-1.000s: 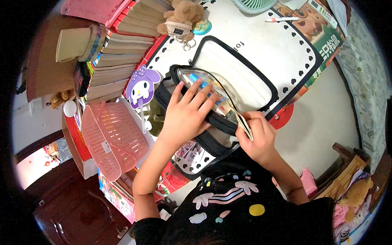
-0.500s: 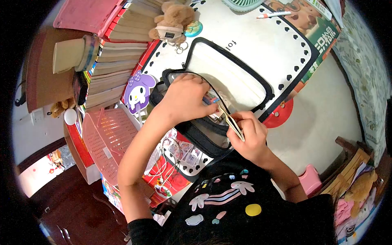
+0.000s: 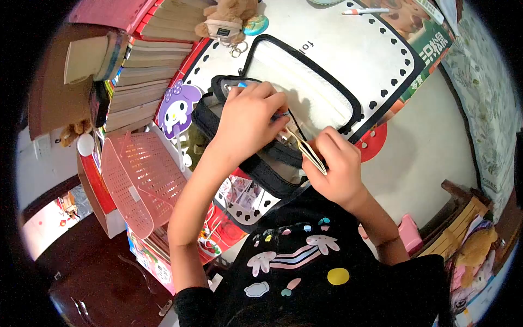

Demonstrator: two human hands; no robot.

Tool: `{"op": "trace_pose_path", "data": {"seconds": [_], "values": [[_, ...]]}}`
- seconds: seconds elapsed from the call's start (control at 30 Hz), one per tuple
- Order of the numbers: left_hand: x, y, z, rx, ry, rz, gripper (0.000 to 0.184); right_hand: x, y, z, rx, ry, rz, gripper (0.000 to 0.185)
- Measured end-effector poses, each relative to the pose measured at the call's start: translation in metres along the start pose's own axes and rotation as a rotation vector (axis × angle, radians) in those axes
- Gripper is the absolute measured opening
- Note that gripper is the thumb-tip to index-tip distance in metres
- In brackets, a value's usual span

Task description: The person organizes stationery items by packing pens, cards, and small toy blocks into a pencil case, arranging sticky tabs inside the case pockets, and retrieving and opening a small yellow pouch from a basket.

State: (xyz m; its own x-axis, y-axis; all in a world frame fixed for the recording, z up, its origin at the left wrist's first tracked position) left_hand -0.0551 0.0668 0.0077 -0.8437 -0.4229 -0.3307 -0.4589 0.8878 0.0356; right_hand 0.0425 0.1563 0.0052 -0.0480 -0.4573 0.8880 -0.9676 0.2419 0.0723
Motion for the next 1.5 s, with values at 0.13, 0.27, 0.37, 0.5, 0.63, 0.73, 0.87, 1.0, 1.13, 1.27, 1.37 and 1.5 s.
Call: {"op": "trace_pose_path", "data": {"seconds": [0.13, 0.27, 0.37, 0.5, 0.63, 0.73, 0.87, 1.0, 1.13, 1.27, 1.37, 1.5], "values": [[-0.001, -0.009, 0.001, -0.07, -0.027, 0.102, 0.014, 0.004, 0.004, 0.0, 0.128, -0.138, -0.011, 0.018], [-0.005, -0.021, -0.008, 0.003, -0.176, 0.208, 0.023, 0.012, 0.008, -0.005, 0.185, -0.159, 0.031, 0.019], [-0.009, -0.025, -0.009, 0.068, -0.237, 0.232, 0.029, 0.024, 0.004, -0.001, 0.219, -0.225, -0.078, 0.021], [-0.009, -0.03, -0.01, 0.006, -0.361, 0.424, 0.028, 0.02, 0.007, -0.004, 0.246, -0.187, -0.092, 0.004], [-0.016, -0.034, -0.013, -0.024, -0.289, 0.422, 0.028, -0.002, 0.002, -0.003, 0.378, -0.174, -0.075, 0.018], [-0.016, -0.038, -0.004, -0.019, -0.201, 0.363, 0.032, -0.002, 0.002, -0.009, 0.313, 0.053, -0.171, 0.008], [-0.017, -0.044, 0.005, 0.019, -0.065, 0.331, 0.03, 0.004, 0.004, -0.002, 0.4, -0.002, -0.219, 0.018], [-0.018, -0.045, 0.005, 0.029, -0.028, 0.33, 0.028, 0.014, 0.008, -0.001, 0.422, -0.089, -0.228, 0.018], [-0.02, -0.045, 0.0, -0.029, 0.018, 0.355, 0.029, 0.019, 0.015, -0.002, 0.485, -0.126, -0.239, 0.018], [-0.02, -0.045, -0.002, -0.072, -0.003, 0.347, 0.032, 0.013, 0.02, -0.007, 0.468, -0.022, -0.19, 0.017], [-0.02, -0.046, -0.001, -0.062, -0.017, 0.328, 0.032, 0.007, 0.02, -0.008, 0.438, -0.039, -0.128, 0.016], [-0.017, -0.046, 0.0, -0.053, -0.055, 0.297, 0.032, 0.016, 0.014, 0.008, 0.381, -0.163, -0.109, 0.015]]}}
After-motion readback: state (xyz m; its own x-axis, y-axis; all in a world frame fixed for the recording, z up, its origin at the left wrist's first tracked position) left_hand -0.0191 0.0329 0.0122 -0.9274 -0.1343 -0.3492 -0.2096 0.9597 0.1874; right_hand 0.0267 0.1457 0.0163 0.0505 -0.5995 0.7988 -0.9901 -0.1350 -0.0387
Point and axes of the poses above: each hand's wrist, its own y-axis towards the middle knuckle, its own z-axis out of the palm, x = y × z, the point moved 7 cm from there along y, towards the middle knuckle, and after that the axes turned 11 degrees about z, right-handed, at the moved point
